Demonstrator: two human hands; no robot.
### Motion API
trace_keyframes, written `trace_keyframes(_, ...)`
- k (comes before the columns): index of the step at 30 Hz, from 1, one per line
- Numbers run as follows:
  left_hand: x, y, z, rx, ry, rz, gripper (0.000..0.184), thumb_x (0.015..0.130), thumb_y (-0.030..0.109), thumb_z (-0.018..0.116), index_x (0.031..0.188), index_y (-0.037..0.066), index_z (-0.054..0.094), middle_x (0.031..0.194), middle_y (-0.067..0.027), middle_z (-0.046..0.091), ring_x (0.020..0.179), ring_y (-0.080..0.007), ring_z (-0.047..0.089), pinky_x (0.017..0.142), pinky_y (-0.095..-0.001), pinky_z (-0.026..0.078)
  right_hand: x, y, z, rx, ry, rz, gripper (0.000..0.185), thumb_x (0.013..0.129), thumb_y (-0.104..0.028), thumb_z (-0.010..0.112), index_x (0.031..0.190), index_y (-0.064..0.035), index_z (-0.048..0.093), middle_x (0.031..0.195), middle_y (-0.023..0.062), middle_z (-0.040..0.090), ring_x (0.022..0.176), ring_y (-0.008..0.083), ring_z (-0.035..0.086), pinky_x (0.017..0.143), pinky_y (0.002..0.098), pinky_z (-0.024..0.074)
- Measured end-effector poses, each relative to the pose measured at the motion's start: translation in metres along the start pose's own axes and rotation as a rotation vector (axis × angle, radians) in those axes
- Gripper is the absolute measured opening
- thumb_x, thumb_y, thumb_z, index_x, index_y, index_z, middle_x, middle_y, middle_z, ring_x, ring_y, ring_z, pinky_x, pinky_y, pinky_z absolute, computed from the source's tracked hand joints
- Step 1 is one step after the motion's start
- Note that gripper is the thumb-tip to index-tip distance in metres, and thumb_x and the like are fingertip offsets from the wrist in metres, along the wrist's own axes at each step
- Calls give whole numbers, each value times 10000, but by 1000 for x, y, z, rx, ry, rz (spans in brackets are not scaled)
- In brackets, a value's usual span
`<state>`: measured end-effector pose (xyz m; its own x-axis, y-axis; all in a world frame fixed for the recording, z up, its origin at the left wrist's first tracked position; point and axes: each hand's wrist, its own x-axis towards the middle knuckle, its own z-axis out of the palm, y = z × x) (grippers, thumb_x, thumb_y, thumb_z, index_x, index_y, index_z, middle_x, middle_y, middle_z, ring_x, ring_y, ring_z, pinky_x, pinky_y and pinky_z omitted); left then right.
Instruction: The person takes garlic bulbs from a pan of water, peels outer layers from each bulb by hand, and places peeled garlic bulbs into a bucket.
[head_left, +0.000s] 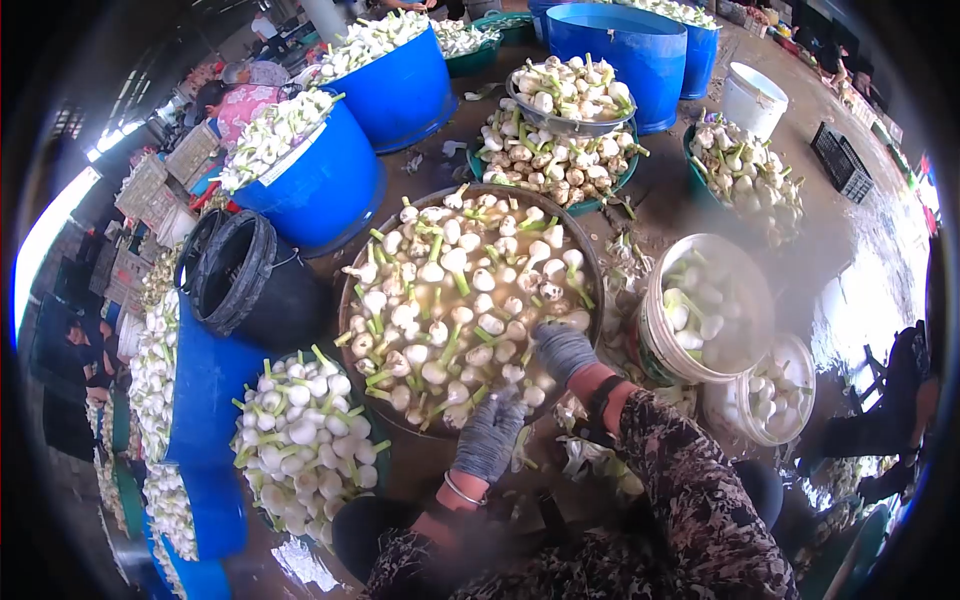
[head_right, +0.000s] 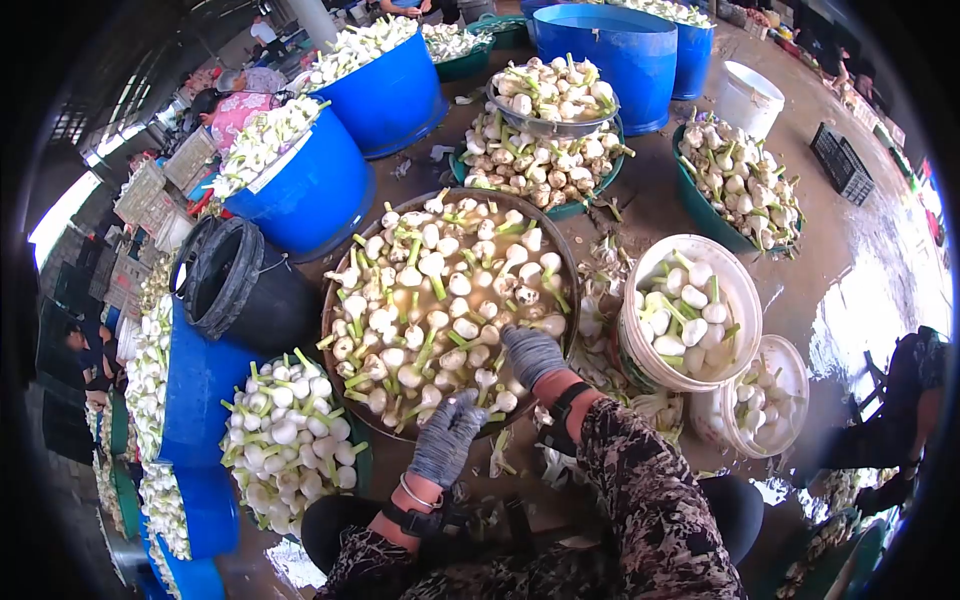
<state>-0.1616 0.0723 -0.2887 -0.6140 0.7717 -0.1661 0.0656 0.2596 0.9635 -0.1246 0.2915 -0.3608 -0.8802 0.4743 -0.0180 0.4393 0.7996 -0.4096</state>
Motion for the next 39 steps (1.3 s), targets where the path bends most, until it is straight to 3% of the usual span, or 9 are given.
trace_keyframes(2,0,-11,-12,-225,27,-226,423,991,207,549,1365,45,432,1156,-134,629,951,-186,635,832,-320,529,-20,3,-18,281,344,128,292,845,-93,664,1114,-78,549,945,145,678,876,316,684,764,405,546)
trace_keyframes(5,-2,9,-4,-512,33,-478,525,1012,408,464,1419,95,357,1269,-192,556,1012,-312,629,902,-486,514,-44,-10,-51,1418,337,530,233,884,-134,709,1071,-96,576,862,31,644,769,191,649,678,354,570)
trace_keyframes(9,0,2,18,-1068,-383,-444,543,1008,442,435,1391,59,392,1307,-206,540,1095,-395,596,962,-571,476,-94,-34,-58,1972,156,638,198,883,-156,719,1029,-108,596,835,36,642,712,188,635,648,369,567)
trace_keyframes(14,-19,16,40,-1294,-352,-383,403,963,185,591,1316,44,459,1224,-179,566,1098,-370,597,946,-537,532,-140,-42,-77,1636,236,647,237,896,-186,708,1062,-43,618,878,46,670,725,174,643,670,322,543)
trace_keyframes(17,-26,36,52,-1029,-190,-165,424,877,31,681,1262,83,511,1211,-137,574,1072,-312,606,883,-496,577,-170,-50,-103,888,624,257,182,870,-178,710,964,-28,667,865,117,682,771,215,662,714,335,533)
trace_keyframes(21,-44,56,63,-817,-134,-140,496,828,-3,730,1256,78,492,1139,-92,606,1004,-209,630,794,-324,603,-212,-78,-156,277,641,15,117,823,-175,701,908,-96,685,827,122,663,756,335,641,679,418,526)
trace_keyframes(32,-38,54,69,-281,-170,84,446,843,88,746,1232,61,529,1135,-58,613,1007,-156,606,869,-316,548,-217,-54,-144,152,521,131,173,819,-234,665,889,-76,661,776,157,640,742,361,638,679,437,517)
trace_keyframes(35,-38,56,59,-746,-375,-23,503,863,113,725,1296,25,486,1266,-103,542,1102,-214,574,928,-342,548,-200,-26,-131,667,276,387,253,852,-240,590,853,0,669,811,244,662,809,421,637,749,444,514)
trace_keyframes(39,-19,38,62,-926,-463,-85,477,896,123,687,1312,21,478,1306,-88,523,1156,-211,543,961,-341,527,-185,21,-115,274,90,563,244,846,-241,606,900,-19,690,849,236,668,841,415,637,782,463,509)
